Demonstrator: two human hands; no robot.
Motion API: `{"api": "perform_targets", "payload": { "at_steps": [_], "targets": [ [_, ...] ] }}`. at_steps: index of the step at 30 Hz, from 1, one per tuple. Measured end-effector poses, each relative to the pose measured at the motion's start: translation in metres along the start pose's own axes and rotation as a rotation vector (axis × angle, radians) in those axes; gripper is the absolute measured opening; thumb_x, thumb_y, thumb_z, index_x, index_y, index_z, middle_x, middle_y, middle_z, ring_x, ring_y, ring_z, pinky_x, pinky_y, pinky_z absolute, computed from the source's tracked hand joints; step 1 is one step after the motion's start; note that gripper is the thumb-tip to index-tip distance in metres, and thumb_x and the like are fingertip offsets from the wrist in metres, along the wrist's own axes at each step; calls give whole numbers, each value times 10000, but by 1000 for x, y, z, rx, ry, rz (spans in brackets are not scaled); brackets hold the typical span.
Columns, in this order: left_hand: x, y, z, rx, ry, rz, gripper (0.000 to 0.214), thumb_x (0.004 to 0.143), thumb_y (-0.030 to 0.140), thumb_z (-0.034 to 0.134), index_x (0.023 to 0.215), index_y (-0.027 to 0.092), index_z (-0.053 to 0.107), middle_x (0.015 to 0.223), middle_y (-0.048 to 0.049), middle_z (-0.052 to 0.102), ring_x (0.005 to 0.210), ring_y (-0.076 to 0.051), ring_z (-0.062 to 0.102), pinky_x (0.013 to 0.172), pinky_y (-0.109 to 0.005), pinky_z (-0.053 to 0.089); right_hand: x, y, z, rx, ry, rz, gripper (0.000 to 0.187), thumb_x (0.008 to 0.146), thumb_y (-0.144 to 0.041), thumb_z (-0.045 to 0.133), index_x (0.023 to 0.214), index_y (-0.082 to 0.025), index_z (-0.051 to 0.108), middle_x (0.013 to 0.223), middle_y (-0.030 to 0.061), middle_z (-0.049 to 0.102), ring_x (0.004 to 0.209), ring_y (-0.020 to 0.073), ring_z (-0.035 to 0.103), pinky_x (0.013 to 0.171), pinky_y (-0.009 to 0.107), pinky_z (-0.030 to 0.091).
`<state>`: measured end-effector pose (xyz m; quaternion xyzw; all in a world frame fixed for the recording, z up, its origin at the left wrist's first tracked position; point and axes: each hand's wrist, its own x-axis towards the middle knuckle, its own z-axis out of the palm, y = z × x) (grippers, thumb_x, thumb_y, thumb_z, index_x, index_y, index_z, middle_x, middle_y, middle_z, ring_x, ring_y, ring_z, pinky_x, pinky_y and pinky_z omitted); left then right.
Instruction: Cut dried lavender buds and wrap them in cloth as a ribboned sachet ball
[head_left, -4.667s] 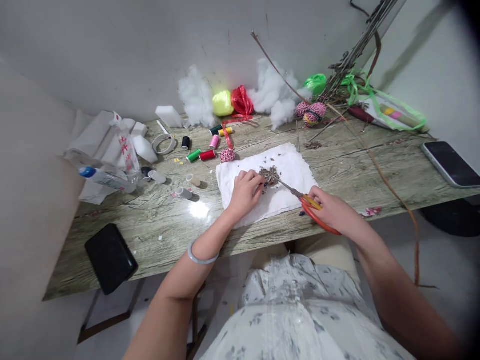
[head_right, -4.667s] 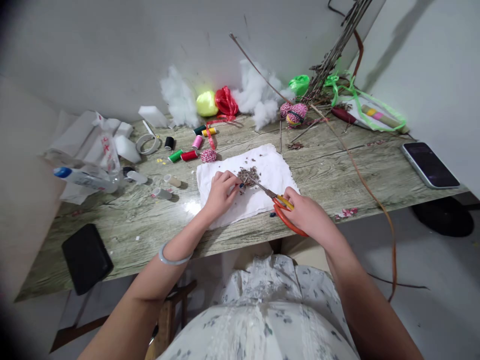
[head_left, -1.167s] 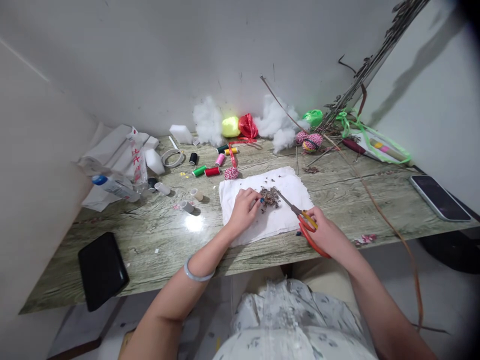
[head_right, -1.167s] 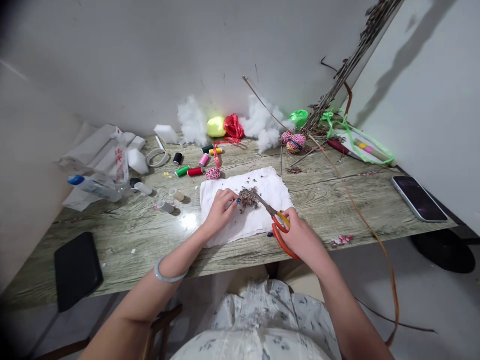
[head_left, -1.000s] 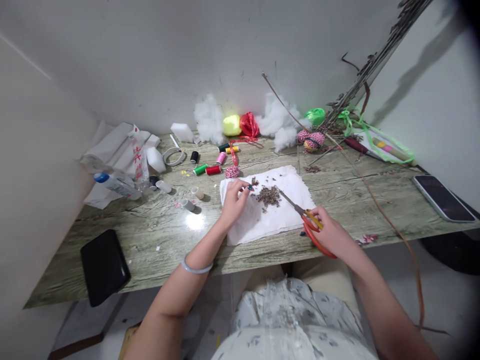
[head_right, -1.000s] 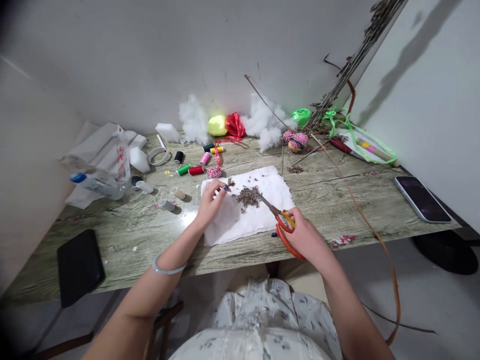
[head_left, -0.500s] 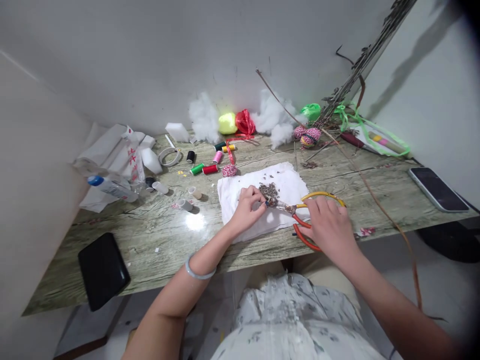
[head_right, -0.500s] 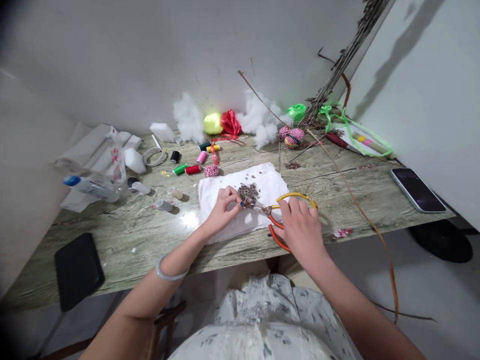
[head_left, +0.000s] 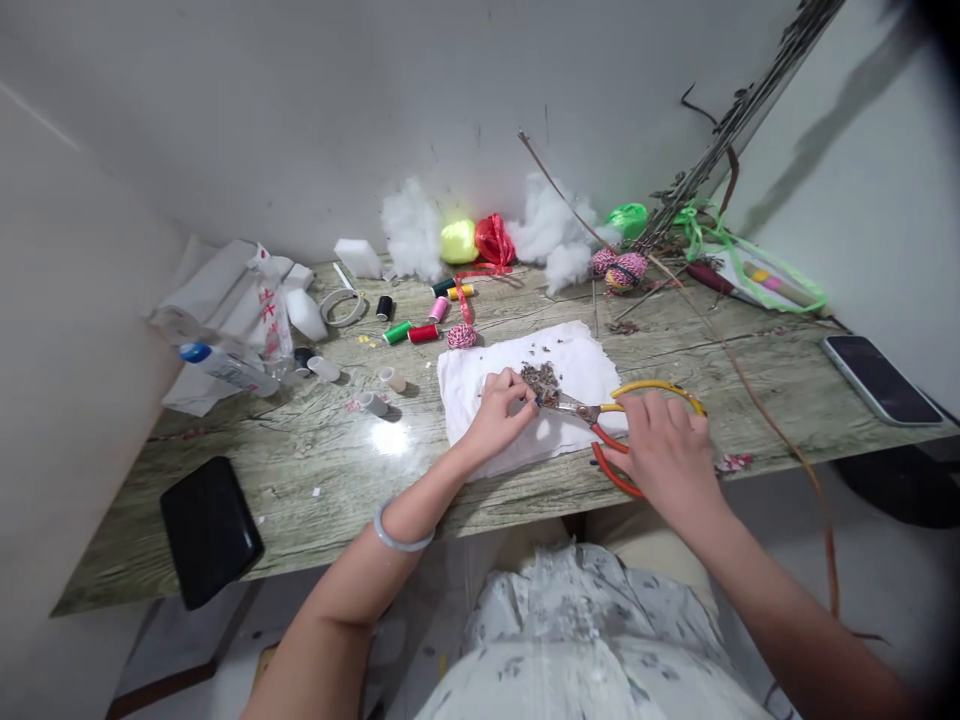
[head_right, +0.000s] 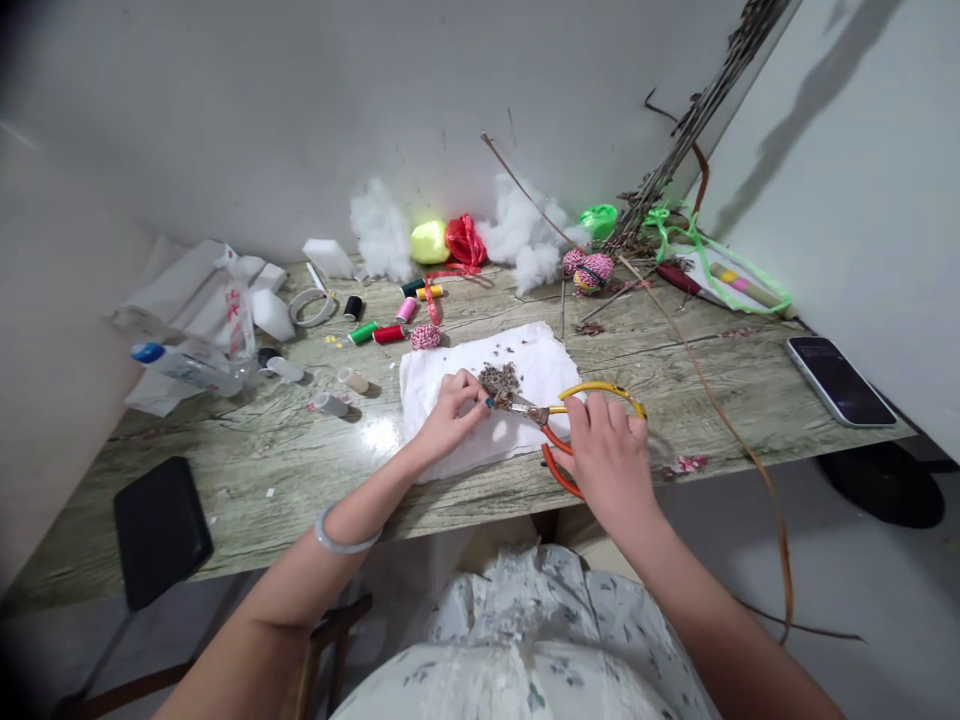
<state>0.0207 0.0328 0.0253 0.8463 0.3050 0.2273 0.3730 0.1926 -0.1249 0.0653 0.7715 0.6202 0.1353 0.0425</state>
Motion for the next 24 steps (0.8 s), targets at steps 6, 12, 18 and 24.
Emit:
{"api": "perform_targets", "payload": {
  "at_steps": [6, 12, 18, 24],
  "targets": [
    [1, -1, -1, 45, 54, -125, 134, 805, 177, 528, 673, 190, 552, 834, -18, 494, 910, -195, 434, 888, -368, 350, 1, -5, 0, -70, 52, 28, 496, 806, -424, 634, 1175, -135, 472, 928, 106, 522, 844, 264, 426, 693, 350, 249],
    [3, -2, -5, 2, 72, -127, 185, 831, 175, 499, 647, 184, 517, 821, -17, 494, 902, -187, 435, 886, -352, 356, 0, 9, 0, -147, 52, -33, 538, 796, -447, 638, 1190, -120, 475, 931, 113, 517, 842, 270, 416, 692, 361, 237],
    [1, -3, -3, -7, 17, -16, 215, 873, 216, 480, 664, 184, 517, 837, -20, 503, 905, -184, 445, 884, -355, 347, 3, 12, -2, -175, 62, -95, 548, 807, -453, 619, 1218, -122, 470, 935, 111, 511, 831, 269, 410, 685, 360, 235],
    [2, -5, -4, -42, 8, -52, 230, 862, 209, 481, 635, 182, 505, 807, -14, 501, 901, -181, 446, 889, -348, 344, 5, 11, -1, -163, 105, -68, 540, 828, -447, 586, 1233, -112, 464, 937, 123, 516, 826, 272, 407, 695, 365, 236]
  ]
}}
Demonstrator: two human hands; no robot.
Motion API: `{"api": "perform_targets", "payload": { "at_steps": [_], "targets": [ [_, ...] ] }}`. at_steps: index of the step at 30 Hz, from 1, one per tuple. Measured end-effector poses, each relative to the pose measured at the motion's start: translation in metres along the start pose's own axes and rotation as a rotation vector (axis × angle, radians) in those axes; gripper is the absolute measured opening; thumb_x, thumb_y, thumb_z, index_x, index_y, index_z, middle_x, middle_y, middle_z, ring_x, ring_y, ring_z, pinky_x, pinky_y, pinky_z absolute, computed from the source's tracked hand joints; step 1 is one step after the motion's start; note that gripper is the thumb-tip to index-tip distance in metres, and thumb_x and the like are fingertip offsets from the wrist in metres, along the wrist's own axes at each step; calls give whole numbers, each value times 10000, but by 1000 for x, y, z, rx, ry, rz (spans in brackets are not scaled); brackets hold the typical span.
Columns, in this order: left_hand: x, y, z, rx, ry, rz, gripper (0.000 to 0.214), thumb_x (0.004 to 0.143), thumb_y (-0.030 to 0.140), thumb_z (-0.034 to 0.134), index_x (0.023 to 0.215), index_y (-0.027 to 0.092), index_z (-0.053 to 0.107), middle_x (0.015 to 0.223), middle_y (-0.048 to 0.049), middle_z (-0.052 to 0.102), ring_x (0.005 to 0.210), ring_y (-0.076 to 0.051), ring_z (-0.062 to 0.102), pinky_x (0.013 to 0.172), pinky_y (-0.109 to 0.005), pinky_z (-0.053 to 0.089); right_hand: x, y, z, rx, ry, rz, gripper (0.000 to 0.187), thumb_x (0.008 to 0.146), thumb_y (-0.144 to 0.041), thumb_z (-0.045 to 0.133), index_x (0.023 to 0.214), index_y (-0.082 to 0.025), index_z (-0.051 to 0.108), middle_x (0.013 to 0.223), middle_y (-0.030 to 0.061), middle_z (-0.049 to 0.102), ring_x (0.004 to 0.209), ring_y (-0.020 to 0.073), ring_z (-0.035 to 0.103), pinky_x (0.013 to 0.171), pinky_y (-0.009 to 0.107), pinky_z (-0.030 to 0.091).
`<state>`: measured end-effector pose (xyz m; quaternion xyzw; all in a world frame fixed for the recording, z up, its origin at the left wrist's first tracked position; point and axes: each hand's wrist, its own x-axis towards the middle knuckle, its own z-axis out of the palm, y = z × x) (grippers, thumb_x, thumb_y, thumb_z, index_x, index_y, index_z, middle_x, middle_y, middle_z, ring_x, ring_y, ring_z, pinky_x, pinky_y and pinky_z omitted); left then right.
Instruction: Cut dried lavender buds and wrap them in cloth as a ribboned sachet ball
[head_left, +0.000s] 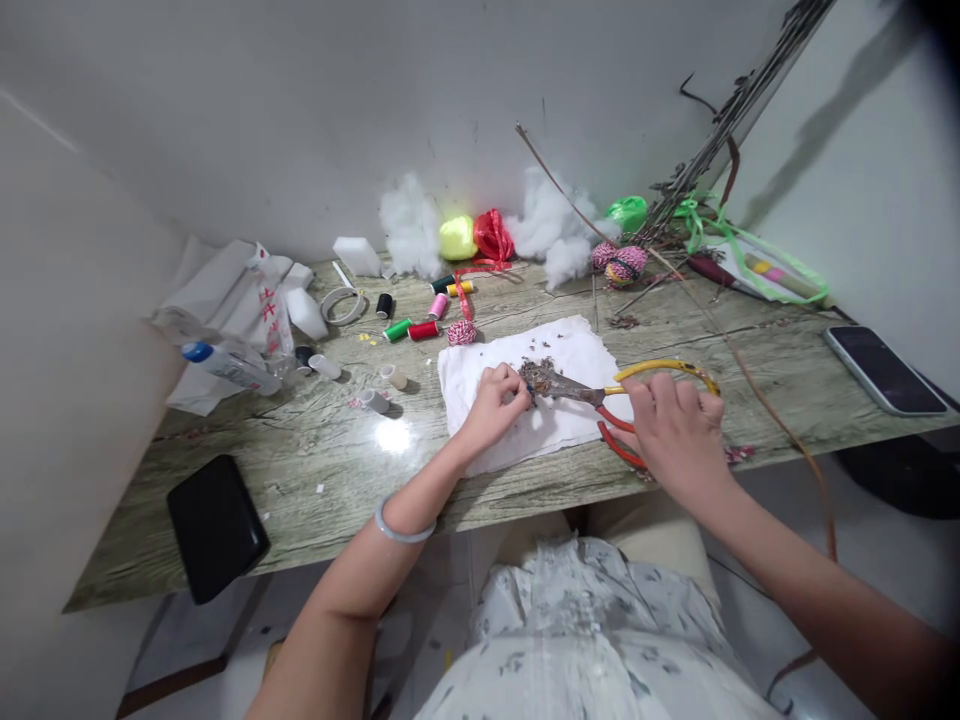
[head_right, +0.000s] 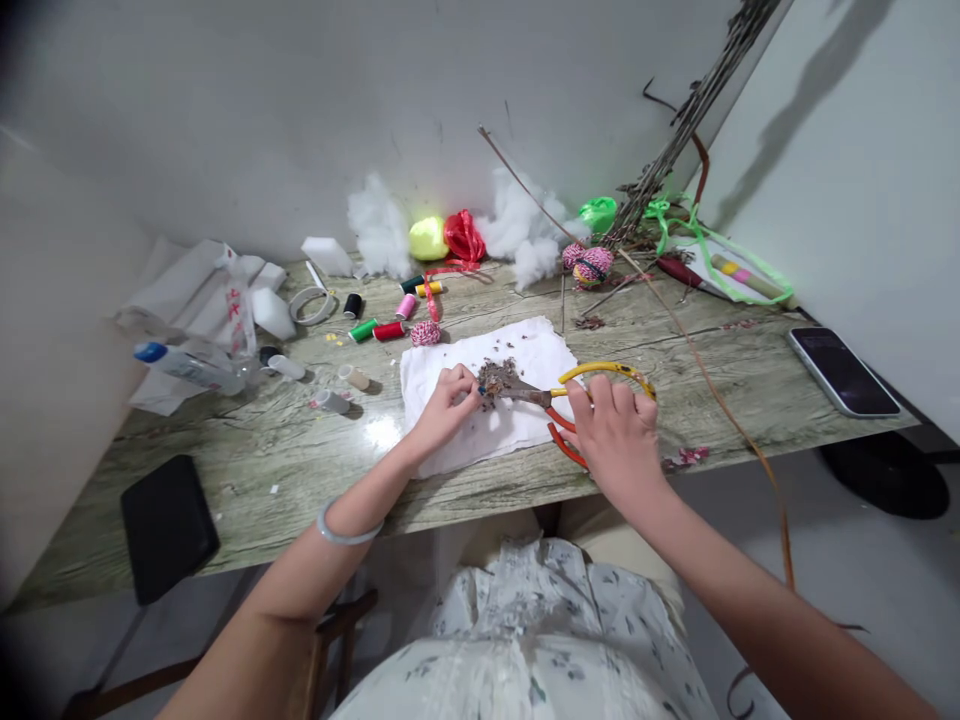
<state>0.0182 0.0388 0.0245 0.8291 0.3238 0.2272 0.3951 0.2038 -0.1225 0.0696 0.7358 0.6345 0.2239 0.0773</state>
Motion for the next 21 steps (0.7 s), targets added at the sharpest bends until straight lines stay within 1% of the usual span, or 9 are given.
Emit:
{"api": "perform_targets", "payload": {
  "at_steps": [4, 8, 12, 15, 17, 21],
  "targets": [
    [0, 0, 1, -15, -5, -2, 249, 859, 216, 471, 615, 181, 503, 786, -11, 499, 882, -175, 453, 879, -339, 347, 1, -2, 2, -25, 21, -27, 475, 843, -425, 561, 1208, -132, 480, 934, 116, 520, 822, 265, 408, 704, 363, 230],
    [1, -1, 2, 29, 9, -15, 269, 844, 215, 471, 578, 179, 493, 757, -9, 501, 852, -175, 448, 860, -344, 346, 4, -5, 2, -38, 37, -50, 399, 851, -341, 553, 1194, -150, 485, 932, 102, 524, 820, 252, 410, 711, 358, 218],
    [2, -3, 1, 99, 37, -122, 254, 811, 207, 491, 559, 178, 482, 728, -9, 491, 853, -190, 440, 811, -357, 339, 5, -2, 1, -40, 49, -39, 420, 851, -366, 553, 1198, -140, 484, 925, 103, 520, 820, 255, 403, 712, 357, 215],
    [3, -3, -1, 108, 43, -152, 253, 807, 204, 488, 557, 177, 467, 729, -10, 486, 849, -193, 434, 787, -354, 335, 3, 3, 4, -28, 30, -29, 462, 853, -417, 540, 1213, -135, 479, 934, 114, 520, 829, 264, 400, 719, 363, 219],
    [3, -3, -1, 82, 34, -121, 265, 820, 201, 476, 557, 177, 459, 734, -10, 485, 845, -186, 435, 804, -349, 340, 0, 5, 6, -18, 21, -23, 479, 852, -433, 536, 1219, -132, 478, 954, 125, 521, 835, 267, 399, 724, 367, 222],
    [1, -2, 1, 36, -13, -2, 278, 862, 228, 458, 590, 180, 496, 763, -8, 495, 834, -172, 442, 858, -343, 341, 0, 1, 6, -4, 12, -21, 490, 839, -420, 564, 1224, -132, 474, 954, 124, 521, 838, 264, 401, 725, 366, 227]
  ]
}}
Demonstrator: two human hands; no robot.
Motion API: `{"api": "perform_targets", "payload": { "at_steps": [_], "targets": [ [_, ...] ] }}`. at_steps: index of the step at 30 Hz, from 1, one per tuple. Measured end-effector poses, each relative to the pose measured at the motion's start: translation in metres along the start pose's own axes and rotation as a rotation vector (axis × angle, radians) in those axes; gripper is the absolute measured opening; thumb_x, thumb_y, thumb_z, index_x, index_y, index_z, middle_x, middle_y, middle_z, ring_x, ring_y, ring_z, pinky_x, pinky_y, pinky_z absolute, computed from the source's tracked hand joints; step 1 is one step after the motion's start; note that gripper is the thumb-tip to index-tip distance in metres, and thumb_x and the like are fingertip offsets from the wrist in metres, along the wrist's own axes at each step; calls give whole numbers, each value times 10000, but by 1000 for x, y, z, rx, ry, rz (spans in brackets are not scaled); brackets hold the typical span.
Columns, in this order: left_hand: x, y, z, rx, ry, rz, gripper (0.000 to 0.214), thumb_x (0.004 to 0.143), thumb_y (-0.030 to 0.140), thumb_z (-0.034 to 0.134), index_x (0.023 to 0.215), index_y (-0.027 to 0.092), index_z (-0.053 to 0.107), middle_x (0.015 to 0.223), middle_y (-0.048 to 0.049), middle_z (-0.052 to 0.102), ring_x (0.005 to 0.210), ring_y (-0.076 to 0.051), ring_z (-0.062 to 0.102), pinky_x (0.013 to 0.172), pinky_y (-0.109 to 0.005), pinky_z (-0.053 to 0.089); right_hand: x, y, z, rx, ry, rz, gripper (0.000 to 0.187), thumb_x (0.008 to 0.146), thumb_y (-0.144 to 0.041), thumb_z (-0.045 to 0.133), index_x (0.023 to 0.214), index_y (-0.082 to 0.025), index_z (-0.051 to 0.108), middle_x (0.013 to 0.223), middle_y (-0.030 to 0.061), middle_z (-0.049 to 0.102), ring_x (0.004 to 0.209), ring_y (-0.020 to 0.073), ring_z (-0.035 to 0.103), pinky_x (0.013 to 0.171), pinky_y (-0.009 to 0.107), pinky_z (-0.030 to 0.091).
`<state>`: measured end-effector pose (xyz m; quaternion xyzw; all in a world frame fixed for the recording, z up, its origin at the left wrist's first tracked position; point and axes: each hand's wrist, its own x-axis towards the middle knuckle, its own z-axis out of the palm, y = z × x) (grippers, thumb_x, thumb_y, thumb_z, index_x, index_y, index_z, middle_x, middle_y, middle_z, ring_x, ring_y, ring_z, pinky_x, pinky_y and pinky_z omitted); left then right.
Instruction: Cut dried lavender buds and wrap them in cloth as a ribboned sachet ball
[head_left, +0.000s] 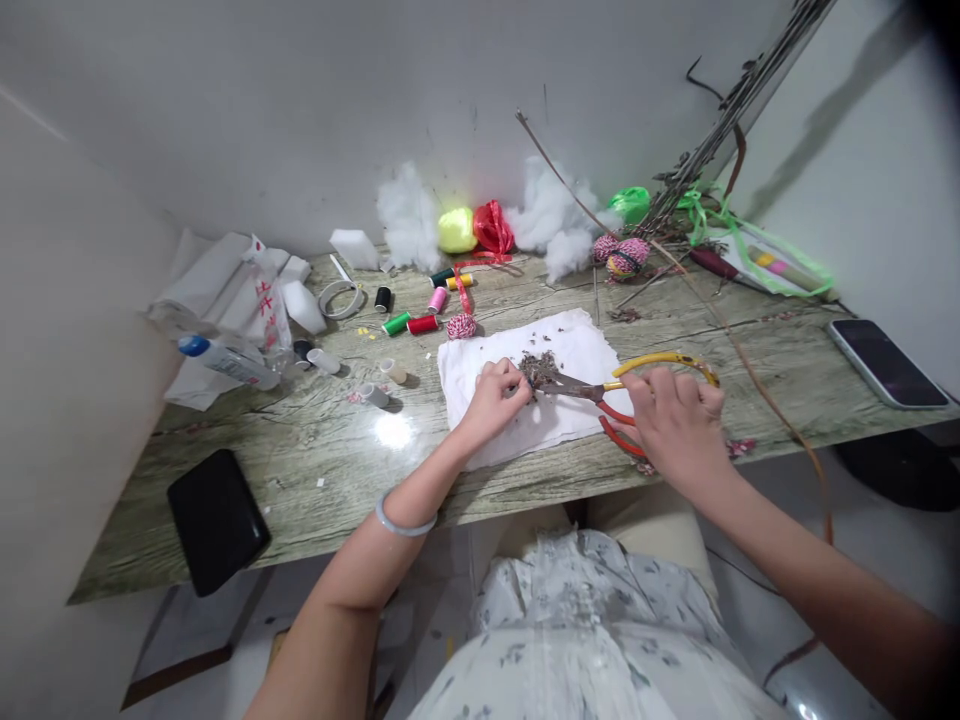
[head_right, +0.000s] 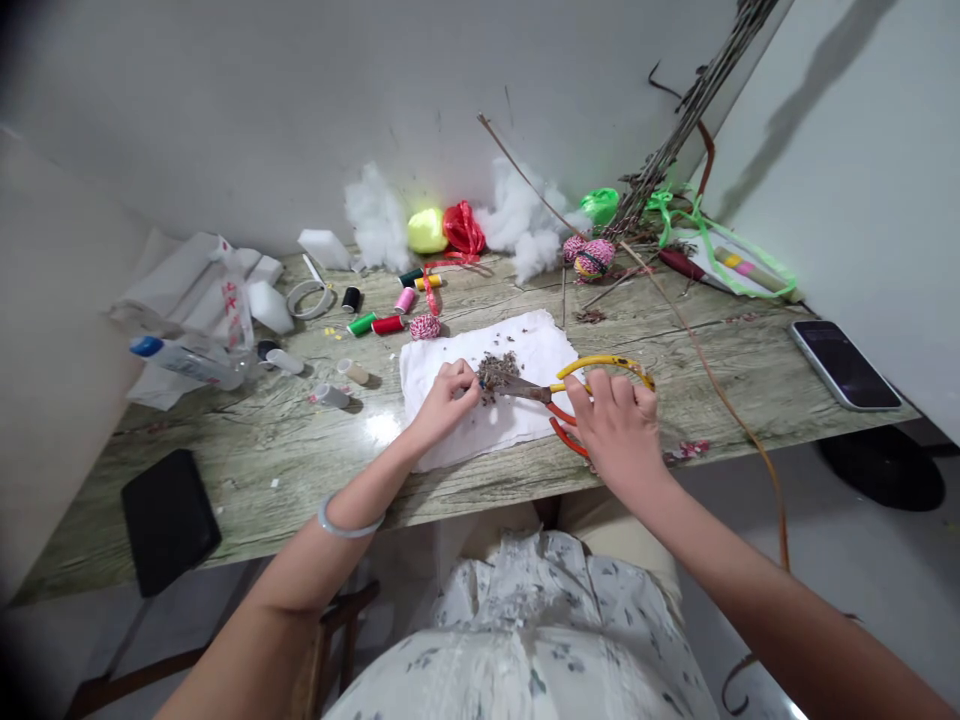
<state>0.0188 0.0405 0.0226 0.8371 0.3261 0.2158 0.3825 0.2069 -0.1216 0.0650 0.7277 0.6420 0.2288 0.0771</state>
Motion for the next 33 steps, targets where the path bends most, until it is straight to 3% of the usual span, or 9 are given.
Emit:
{"api": "perform_targets", "payload": {
  "at_steps": [4, 8, 13, 18, 25, 33],
  "targets": [
    [-1, 0, 1, 45, -17, 19, 279, 887, 250, 448, 624, 185, 516, 774, -13, 499, 846, -178, 443, 857, -343, 342, 3, -3, 0, 43, -24, 2, 505, 830, -433, 580, 1223, -134, 472, 957, 124, 528, 845, 266, 422, 731, 372, 247],
    [-1, -1, -2, 133, 45, 12, 271, 924, 272, 411, 704, 197, 551, 821, -23, 518, 872, -191, 443, 845, -343, 342, 0, 11, 12, 133, -78, 36, 521, 789, -468, 623, 1149, -114, 496, 955, 145, 550, 876, 298, 476, 717, 370, 307],
    [-1, 0, -5, 140, 54, 40, 282, 959, 307, 364, 863, 221, 614, 884, -33, 569, 895, -197, 462, 862, -335, 346, -7, 32, 33, 624, -189, 171, 579, 749, -493, 639, 1166, -144, 438, 1075, 154, 597, 941, 289, 578, 728, 348, 424],
    [-1, 0, -4, 140, 45, 75, 256, 956, 303, 386, 951, 225, 629, 908, -33, 578, 894, -192, 462, 863, -328, 344, -8, 23, 31, 1003, -387, 308, 509, 772, -520, 584, 1140, -210, 418, 1003, 100, 658, 850, 241, 642, 665, 306, 464],
    [-1, 1, -4, 244, 40, 86, 236, 947, 303, 407, 951, 224, 629, 911, -39, 561, 882, -200, 440, 821, -345, 335, -4, 1, 31, 1109, -410, 318, 424, 764, -506, 584, 1053, -234, 436, 888, 53, 662, 716, 199, 623, 596, 277, 443],
    [-2, 0, -3, 345, 30, 107, 204, 937, 290, 426, 968, 236, 620, 969, -48, 562, 911, -216, 424, 784, -360, 318, 3, 1, 22, 1121, -426, 327, 327, 750, -459, 601, 926, -259, 411, 782, -5, 650, 634, 182, 614, 555, 263, 413]
  ]
}}
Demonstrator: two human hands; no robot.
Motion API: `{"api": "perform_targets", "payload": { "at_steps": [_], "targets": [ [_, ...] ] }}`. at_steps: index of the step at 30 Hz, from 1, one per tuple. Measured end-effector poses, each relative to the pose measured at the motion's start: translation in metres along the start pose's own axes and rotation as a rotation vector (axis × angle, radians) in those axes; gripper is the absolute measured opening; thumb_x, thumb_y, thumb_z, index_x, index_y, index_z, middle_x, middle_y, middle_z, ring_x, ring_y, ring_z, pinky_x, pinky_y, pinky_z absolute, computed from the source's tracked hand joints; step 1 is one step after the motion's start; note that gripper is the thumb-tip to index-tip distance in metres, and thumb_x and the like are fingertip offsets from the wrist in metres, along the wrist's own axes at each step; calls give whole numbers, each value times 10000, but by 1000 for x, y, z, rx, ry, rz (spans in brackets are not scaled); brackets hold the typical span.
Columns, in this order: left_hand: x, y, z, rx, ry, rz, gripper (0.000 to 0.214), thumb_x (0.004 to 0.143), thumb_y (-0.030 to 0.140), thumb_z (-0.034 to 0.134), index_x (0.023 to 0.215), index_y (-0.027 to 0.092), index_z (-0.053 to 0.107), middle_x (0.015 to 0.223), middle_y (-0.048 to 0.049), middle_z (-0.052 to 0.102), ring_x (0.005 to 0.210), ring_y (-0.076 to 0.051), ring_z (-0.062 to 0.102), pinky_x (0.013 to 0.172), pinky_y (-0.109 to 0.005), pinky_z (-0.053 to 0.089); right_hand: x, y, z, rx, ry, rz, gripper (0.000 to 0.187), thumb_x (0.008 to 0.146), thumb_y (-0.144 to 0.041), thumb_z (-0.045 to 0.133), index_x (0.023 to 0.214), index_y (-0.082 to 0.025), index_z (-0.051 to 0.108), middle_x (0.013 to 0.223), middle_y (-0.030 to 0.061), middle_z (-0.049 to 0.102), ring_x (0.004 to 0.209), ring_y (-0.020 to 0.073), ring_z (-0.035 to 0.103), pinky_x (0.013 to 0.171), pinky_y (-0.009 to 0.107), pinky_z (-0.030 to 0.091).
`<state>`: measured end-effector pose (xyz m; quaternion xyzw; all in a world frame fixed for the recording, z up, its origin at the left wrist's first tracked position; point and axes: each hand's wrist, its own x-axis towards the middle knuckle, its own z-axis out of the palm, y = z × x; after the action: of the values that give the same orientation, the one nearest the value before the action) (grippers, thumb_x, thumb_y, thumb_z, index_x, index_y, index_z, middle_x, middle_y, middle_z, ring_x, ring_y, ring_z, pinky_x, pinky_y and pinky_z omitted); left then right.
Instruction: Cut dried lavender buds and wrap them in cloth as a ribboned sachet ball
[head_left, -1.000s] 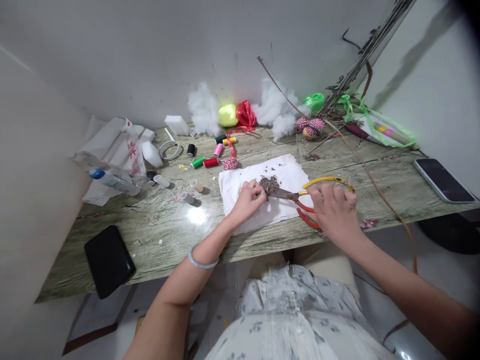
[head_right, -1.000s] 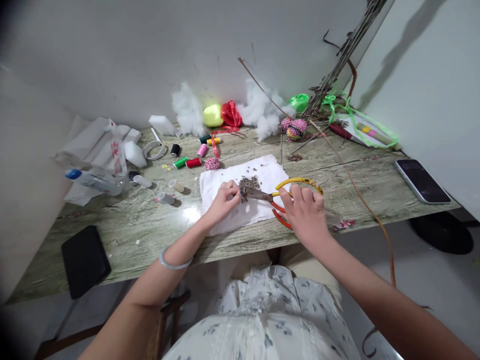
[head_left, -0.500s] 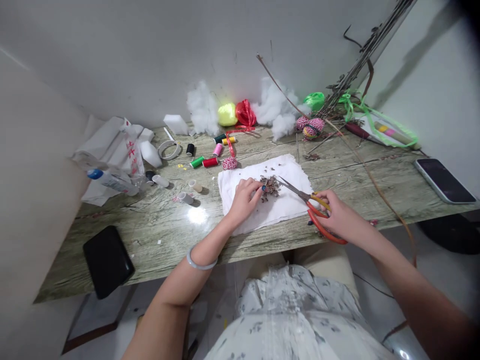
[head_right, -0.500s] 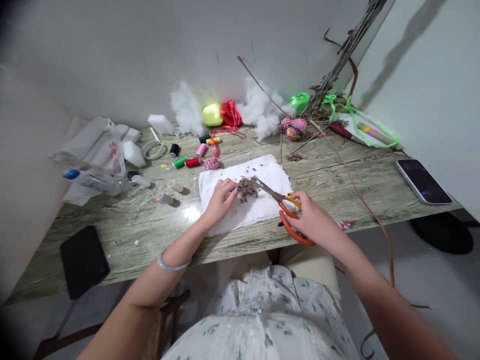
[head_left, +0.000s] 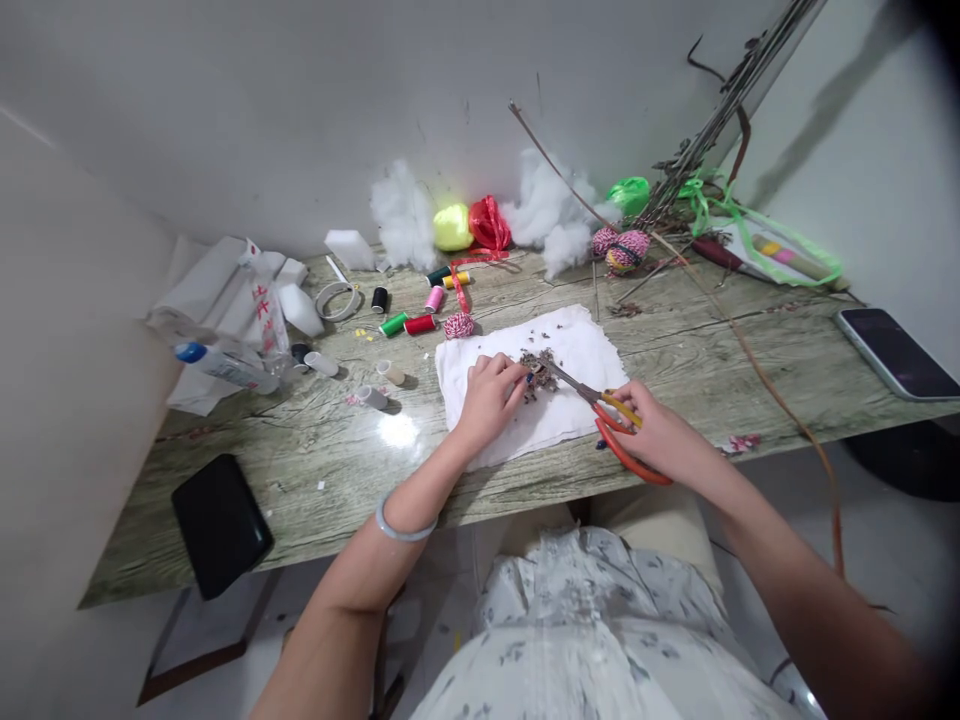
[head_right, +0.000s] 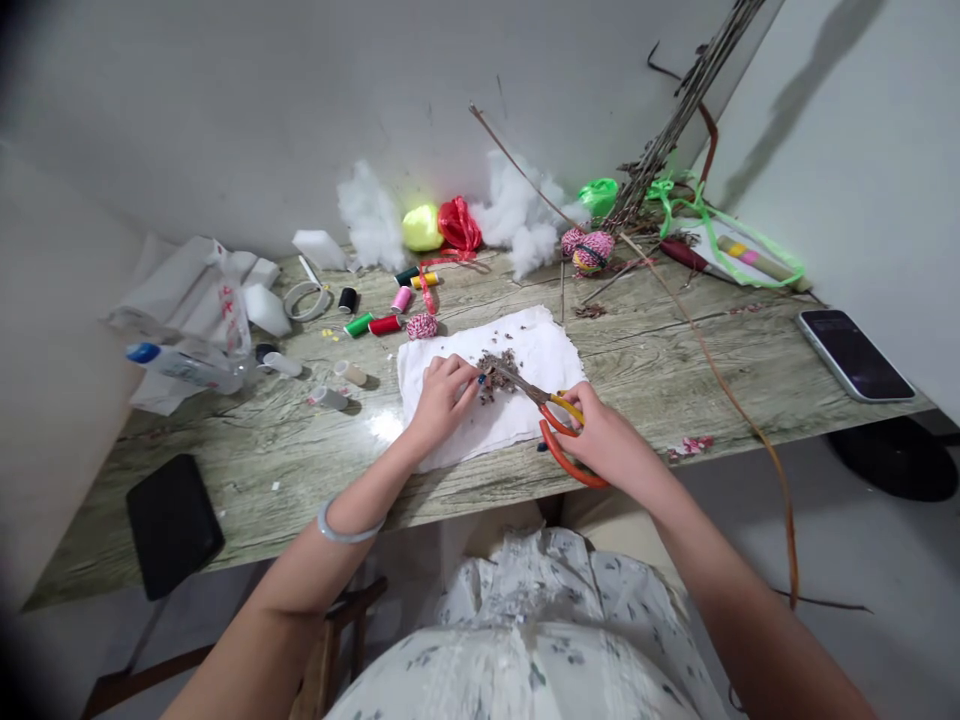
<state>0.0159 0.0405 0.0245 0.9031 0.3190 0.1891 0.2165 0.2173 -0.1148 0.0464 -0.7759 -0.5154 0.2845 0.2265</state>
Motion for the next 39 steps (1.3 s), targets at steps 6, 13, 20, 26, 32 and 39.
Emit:
{"api": "perform_targets", "payload": {
  "at_steps": [6, 13, 20, 26, 32, 39],
  "targets": [
    [0, 0, 0, 25, 8, -4, 206, 936, 290, 427, 978, 241, 623, 975, -51, 566, 917, -220, 422, 779, -366, 311, 1, 3, 1, 2, 0, -20, 307, 753, -461, 594, 922, -257, 441, 771, -2, 661, 628, 176, 599, 549, 256, 391],
    [0, 0, 1, 60, 23, 3, 194, 931, 292, 439, 978, 241, 620, 969, -55, 572, 916, -225, 418, 760, -368, 303, 2, 3, -1, -1, -23, -43, 264, 780, -462, 565, 829, -254, 411, 703, -27, 621, 626, 164, 590, 565, 251, 386],
    [0, 1, 0, 79, 26, -4, 180, 927, 284, 450, 971, 248, 621, 968, -56, 568, 926, -229, 422, 753, -360, 295, 0, 8, 2, 39, -49, 39, 367, 715, -468, 638, 912, -261, 406, 735, -12, 671, 581, 173, 592, 512, 256, 403],
    [0, -1, 1, 77, 34, 5, 171, 920, 273, 467, 992, 253, 621, 977, -55, 570, 935, -230, 417, 760, -363, 293, -2, 5, 1, 140, -128, 42, 343, 736, -406, 625, 924, -267, 375, 722, -4, 694, 628, 201, 640, 539, 279, 441],
    [0, -1, 1, 97, 29, 10, 185, 924, 280, 456, 996, 255, 625, 983, -58, 568, 934, -230, 416, 765, -364, 292, 0, 6, 2, 139, -131, 46, 292, 780, -461, 581, 897, -267, 397, 721, -9, 693, 651, 197, 649, 543, 269, 435],
    [-1, 1, 1, 128, 64, -19, 169, 917, 282, 476, 964, 252, 635, 993, -61, 566, 944, -234, 416, 752, -360, 277, 2, 8, 0, 81, -59, -44, 241, 773, -445, 583, 839, -259, 445, 733, 2, 687, 630, 183, 615, 551, 261, 415]
  ]
}}
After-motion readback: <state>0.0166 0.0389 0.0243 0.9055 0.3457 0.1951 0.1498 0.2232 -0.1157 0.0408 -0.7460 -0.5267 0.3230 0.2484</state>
